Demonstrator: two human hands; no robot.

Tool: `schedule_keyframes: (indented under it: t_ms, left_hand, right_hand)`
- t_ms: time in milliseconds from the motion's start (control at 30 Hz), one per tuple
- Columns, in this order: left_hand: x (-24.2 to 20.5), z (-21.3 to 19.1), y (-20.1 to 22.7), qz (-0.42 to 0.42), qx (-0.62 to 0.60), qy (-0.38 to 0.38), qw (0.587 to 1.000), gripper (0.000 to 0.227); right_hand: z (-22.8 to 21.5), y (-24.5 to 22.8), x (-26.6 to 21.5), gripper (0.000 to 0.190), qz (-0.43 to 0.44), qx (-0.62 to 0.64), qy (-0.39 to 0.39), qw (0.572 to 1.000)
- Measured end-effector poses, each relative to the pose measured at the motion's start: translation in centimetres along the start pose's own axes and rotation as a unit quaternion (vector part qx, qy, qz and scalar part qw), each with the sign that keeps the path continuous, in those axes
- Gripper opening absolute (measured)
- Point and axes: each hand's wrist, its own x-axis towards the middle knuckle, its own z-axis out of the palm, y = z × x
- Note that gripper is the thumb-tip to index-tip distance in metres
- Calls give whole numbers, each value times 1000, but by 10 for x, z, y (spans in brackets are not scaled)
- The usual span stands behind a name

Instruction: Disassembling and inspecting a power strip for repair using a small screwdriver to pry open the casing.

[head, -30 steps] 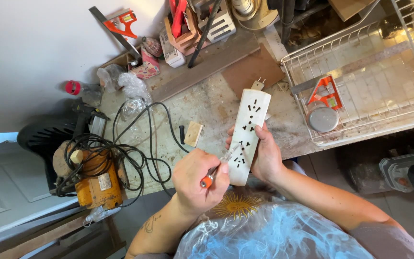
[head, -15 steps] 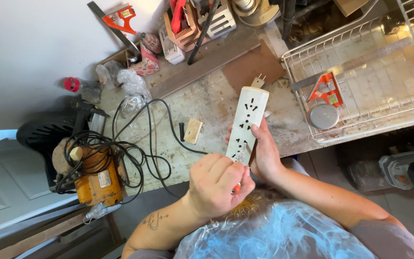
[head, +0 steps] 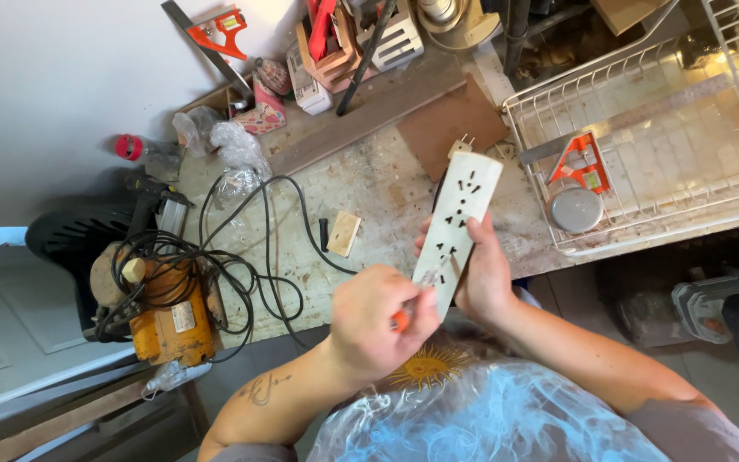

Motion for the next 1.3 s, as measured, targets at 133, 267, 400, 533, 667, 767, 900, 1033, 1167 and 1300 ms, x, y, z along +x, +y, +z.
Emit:
schedule_keyframes:
  t_ms: [133,267,400,533,667,767,900,1033,1167,1300]
  left_hand:
    - [-8,-9,-2,-6,27,73,997,23]
    - [-11,-7,-5,3,23,62,998,22]
    - [-8,-7,-1,29,32,46,998,16]
    - [-14,-2,1,31,83,39,995,22]
    - [-13,0,1,56,84,49,994,18]
    - [-13,1,0,50,82,53,994,17]
    - [-13,-2,0,48,78,61,994,18]
    - [1,2,-7,87,85,97,988,18]
    - [0,4,-9,91,93,92,987,19]
    - [-3,6,-13,105,92,87,986,17]
  right_hand:
    - [-9,-5,5,60,21,39,-77,996]
    - [-5,-4,1,60,23,43,-120,992]
    - [-5,-5,0,55,16,24,-113,993]
    - [-3,-3,2,55,-5,14,-114,993]
    - [-4,-1,1,50,-22,-3,-109,994]
    - [-8,0,2,47,-15,0,-102,995]
    - [-4,-1,0,46,-8,6,-83,996]
    - [-13,10,9,40,-47,-23,-94,994]
    - [-12,10,8,38,-41,-33,-85,995]
    - [-11,8,11,42,-37,-38,-73,996]
